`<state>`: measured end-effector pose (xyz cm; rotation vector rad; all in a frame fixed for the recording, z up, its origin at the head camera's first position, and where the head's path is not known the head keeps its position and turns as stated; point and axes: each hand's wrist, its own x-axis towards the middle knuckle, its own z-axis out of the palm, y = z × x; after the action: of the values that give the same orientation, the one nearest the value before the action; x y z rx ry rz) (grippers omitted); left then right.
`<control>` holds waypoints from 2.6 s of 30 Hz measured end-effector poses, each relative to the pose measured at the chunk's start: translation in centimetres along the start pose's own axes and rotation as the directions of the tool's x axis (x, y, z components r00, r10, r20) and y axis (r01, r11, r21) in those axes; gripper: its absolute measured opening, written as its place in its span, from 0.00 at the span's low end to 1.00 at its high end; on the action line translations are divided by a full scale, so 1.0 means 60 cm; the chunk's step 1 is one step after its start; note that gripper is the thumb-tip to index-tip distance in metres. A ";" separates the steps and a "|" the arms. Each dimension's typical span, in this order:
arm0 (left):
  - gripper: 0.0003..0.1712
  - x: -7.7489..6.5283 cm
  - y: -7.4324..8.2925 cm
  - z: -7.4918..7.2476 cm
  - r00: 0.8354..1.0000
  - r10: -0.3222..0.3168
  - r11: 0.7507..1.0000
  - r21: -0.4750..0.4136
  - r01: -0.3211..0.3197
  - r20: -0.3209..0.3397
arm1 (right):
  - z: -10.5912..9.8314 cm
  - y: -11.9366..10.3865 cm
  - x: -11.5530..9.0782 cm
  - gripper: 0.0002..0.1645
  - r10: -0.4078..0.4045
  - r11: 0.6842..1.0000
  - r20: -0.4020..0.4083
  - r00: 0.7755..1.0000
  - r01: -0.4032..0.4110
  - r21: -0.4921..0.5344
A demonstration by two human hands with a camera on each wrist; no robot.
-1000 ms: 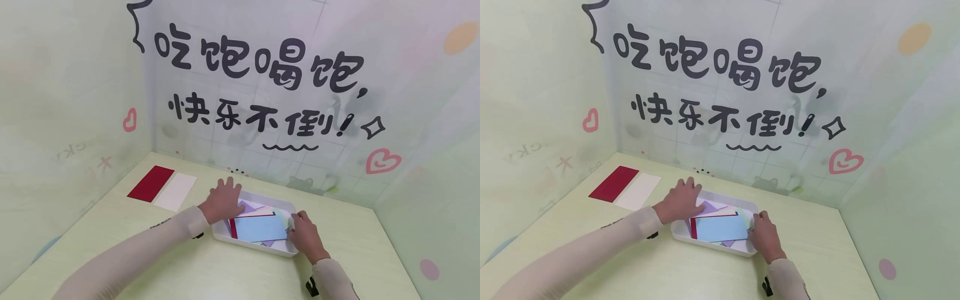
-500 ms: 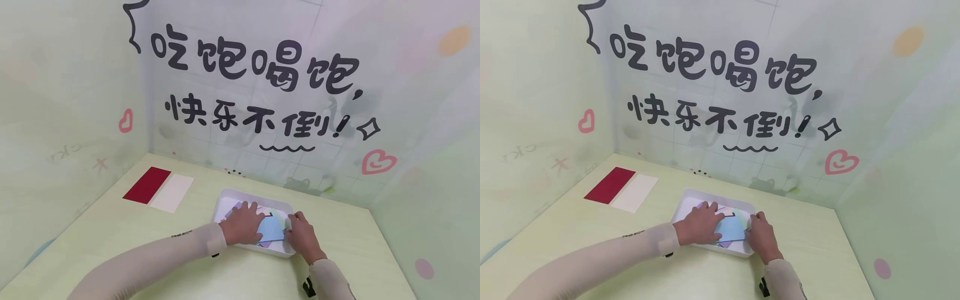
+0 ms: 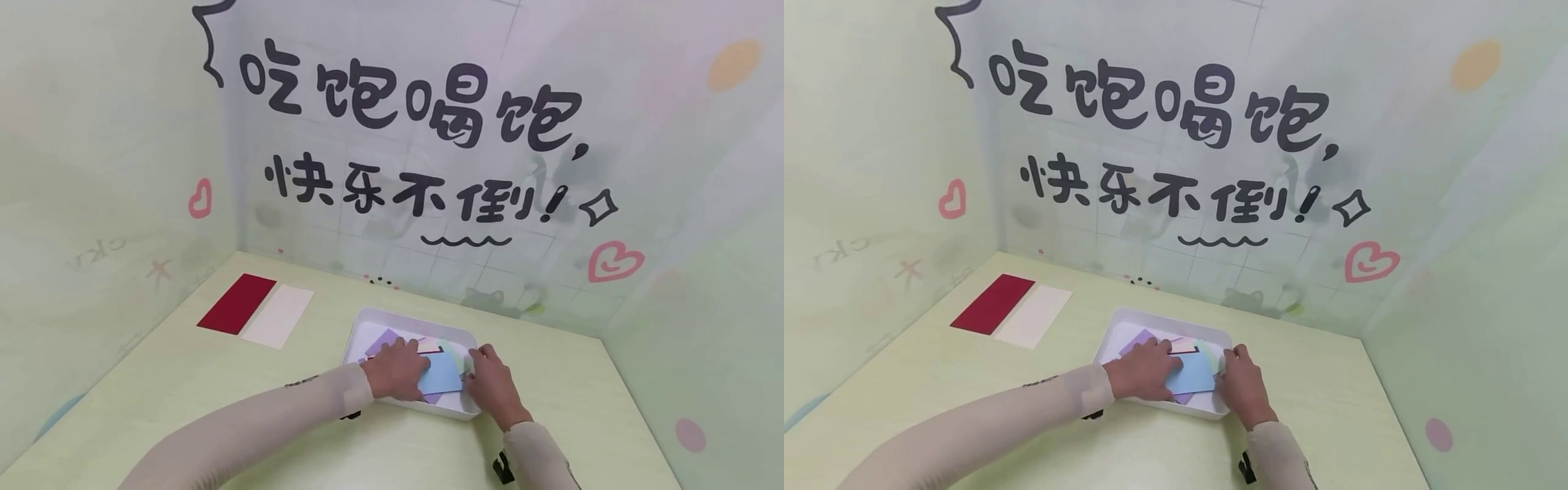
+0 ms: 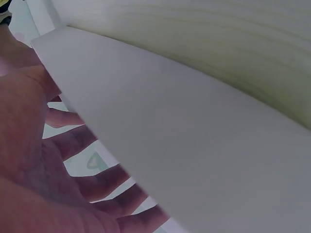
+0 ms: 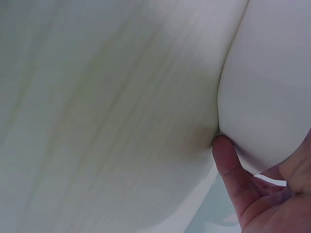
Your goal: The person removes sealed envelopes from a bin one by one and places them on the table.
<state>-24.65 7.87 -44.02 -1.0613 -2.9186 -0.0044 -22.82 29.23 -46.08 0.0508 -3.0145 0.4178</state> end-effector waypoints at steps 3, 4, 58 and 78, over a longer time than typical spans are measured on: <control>0.29 0.001 -0.007 0.005 1.000 0.001 1.000 -0.026 0.000 0.019 | 0.002 0.001 0.000 0.30 -0.006 1.000 0.001 1.000 0.006 -0.004; 0.29 0.002 -0.008 0.006 1.000 0.005 1.000 -0.031 -0.004 0.022 | 0.002 0.001 0.000 0.30 -0.010 1.000 -0.002 1.000 0.010 -0.005; 0.31 -0.023 -0.198 -0.065 0.966 -0.254 0.921 -0.317 0.228 -0.043 | 0.004 0.008 0.001 0.30 -0.014 1.000 -0.001 1.000 0.014 -0.025; 0.31 -0.064 -0.304 -0.012 0.888 -0.459 0.835 -0.325 0.444 0.034 | 0.003 0.004 0.002 0.30 -0.020 0.999 0.004 1.000 0.021 -0.040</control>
<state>-33.42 -8.57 -43.27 -0.3458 -3.1134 -0.5319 -22.97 29.43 -46.29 0.0794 -3.0220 0.3556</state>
